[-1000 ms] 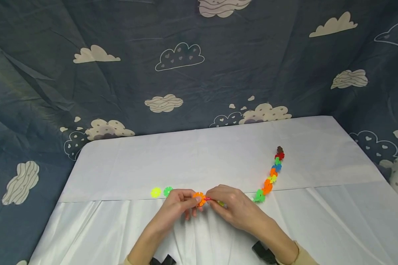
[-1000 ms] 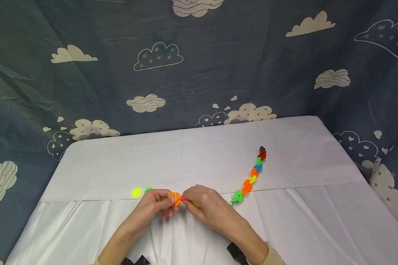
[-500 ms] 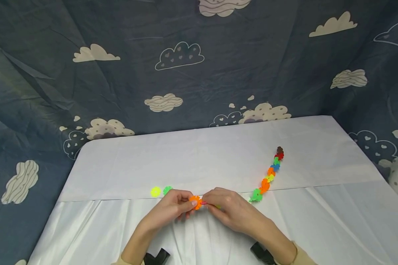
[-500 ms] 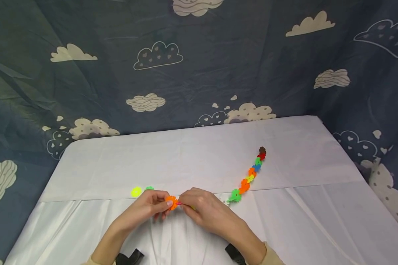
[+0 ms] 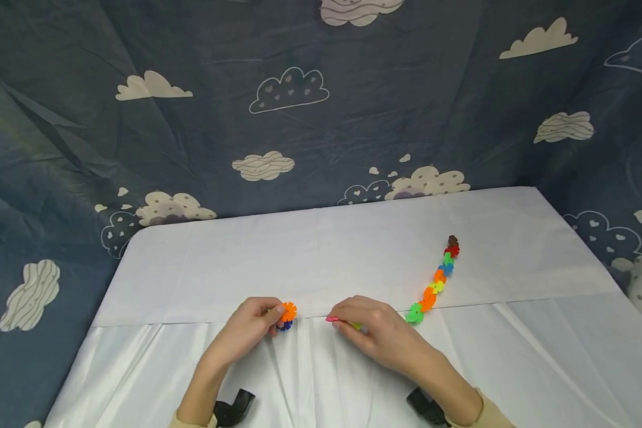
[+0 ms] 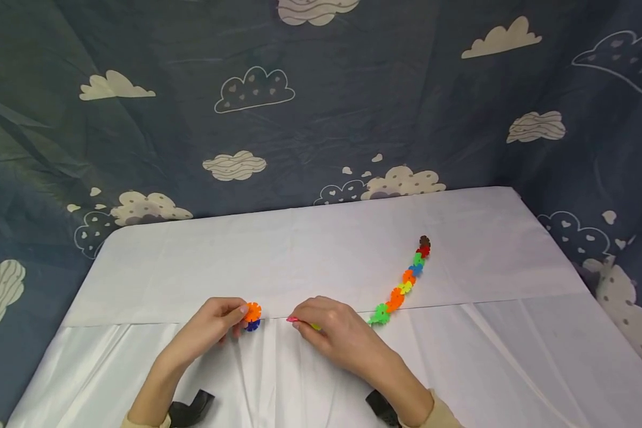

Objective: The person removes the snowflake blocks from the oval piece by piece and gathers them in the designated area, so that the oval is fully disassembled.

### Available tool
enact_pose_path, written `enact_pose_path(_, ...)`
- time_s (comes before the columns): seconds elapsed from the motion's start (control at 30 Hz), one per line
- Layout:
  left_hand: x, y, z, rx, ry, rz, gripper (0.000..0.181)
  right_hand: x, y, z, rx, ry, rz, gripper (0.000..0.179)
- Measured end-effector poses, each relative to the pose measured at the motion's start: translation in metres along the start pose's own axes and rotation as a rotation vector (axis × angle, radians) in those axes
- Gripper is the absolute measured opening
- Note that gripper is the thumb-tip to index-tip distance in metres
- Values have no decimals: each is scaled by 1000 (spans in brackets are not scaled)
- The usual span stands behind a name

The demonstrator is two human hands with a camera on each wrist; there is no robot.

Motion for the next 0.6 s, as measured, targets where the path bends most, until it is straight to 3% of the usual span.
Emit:
enact_pose_path(0.13, -1, -6, -14, 90, 57, -16, 11, -1, 1, 1, 8, -3, 29, 16)
enact_pose_path(0.3, -3, -15, -30, 162, 111, -85, 6, -1, 3, 0, 28, -1, 69, 17)
enact_pose_path(0.6, 0, -32, -42, 226, 108, -93, 8, -1, 4, 1, 53, -46, 101, 14)
Point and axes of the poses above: each hand's wrist, its own x-axis towards the middle knuckle, its own z-axis out of the palm, y = z × x, the point moved 3 cm from there along x, towards the middle knuckle, and after that the axes turned 5 degrees about y, right-handed, at the moved point
